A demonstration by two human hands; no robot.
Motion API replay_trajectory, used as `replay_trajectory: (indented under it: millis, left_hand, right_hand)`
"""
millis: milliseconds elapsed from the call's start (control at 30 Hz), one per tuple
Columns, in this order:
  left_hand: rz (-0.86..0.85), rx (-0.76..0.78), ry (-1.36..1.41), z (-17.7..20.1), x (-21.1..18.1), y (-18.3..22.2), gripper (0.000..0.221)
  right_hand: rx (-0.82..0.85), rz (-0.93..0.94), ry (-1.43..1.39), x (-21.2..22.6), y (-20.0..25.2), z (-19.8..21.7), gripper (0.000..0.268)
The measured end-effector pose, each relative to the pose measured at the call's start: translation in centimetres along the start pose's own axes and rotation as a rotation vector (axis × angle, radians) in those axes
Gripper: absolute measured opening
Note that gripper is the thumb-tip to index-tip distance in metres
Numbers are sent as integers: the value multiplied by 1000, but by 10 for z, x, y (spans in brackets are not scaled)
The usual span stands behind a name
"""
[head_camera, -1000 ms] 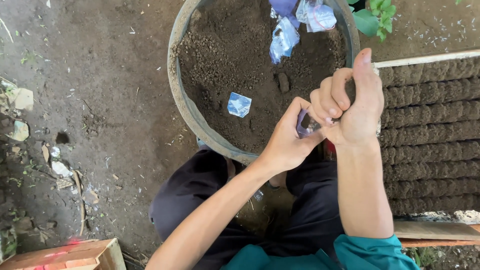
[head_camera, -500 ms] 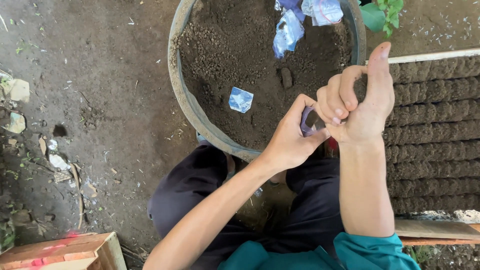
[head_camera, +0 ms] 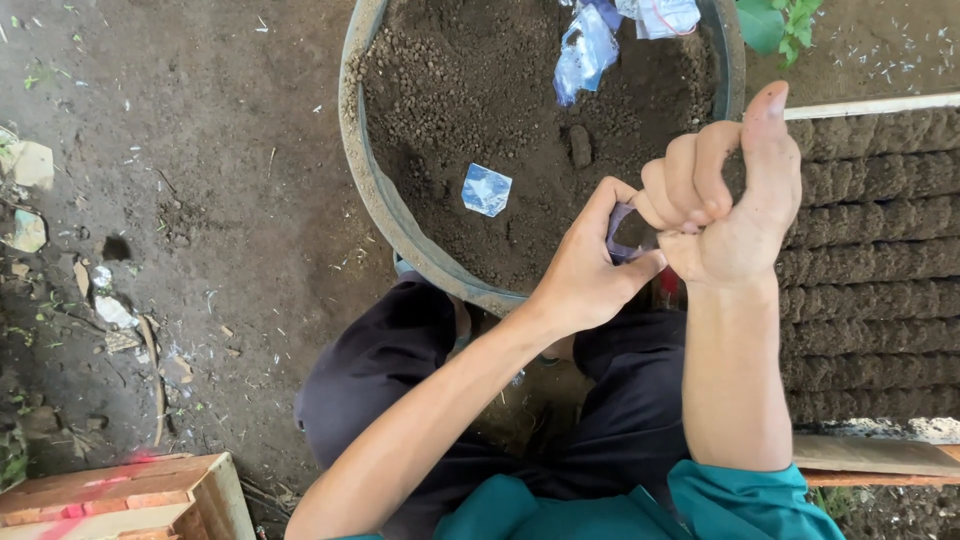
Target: Filling small plastic bags with soil and arranging them in a seedling tray for planting.
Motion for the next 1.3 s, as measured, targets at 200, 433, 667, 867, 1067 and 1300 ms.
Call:
replay_trajectory:
  millis: [200,433,667,867,1067,1300]
  left_hand:
    - [28,-14,-10,1,-2,1,26]
    - [22,-24,-4,4,0,2,30]
    - [2,-49,9,6,-1,3,31]
    - [-26,-68,59,7,4,1,32]
    - [-42,-98,43,11,0,1,34]
    - [-82,-117,107,12,4,-2,37]
  right_hand:
    - [15,-58,-30,-2,-1,-2,54]
    - [-104,89,66,0,0,0,52]
    - [-81,-83,-87,-7,-4,-5,55]
    - [-70,-68,-84,-9,-3,-9,55]
    - [8,6,21,-2,-1,-13,57]
    - [161,118,163,3,5,-17,60]
Point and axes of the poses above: each hand's wrist, its own y-axis away from the middle knuckle, its own z-axis out of the back of the hand, x = y × z, the point moved 5 cm from there along -y, towards the middle knuckle, and after that the axes turned 9 degrees about x, right-handed, at the moved point
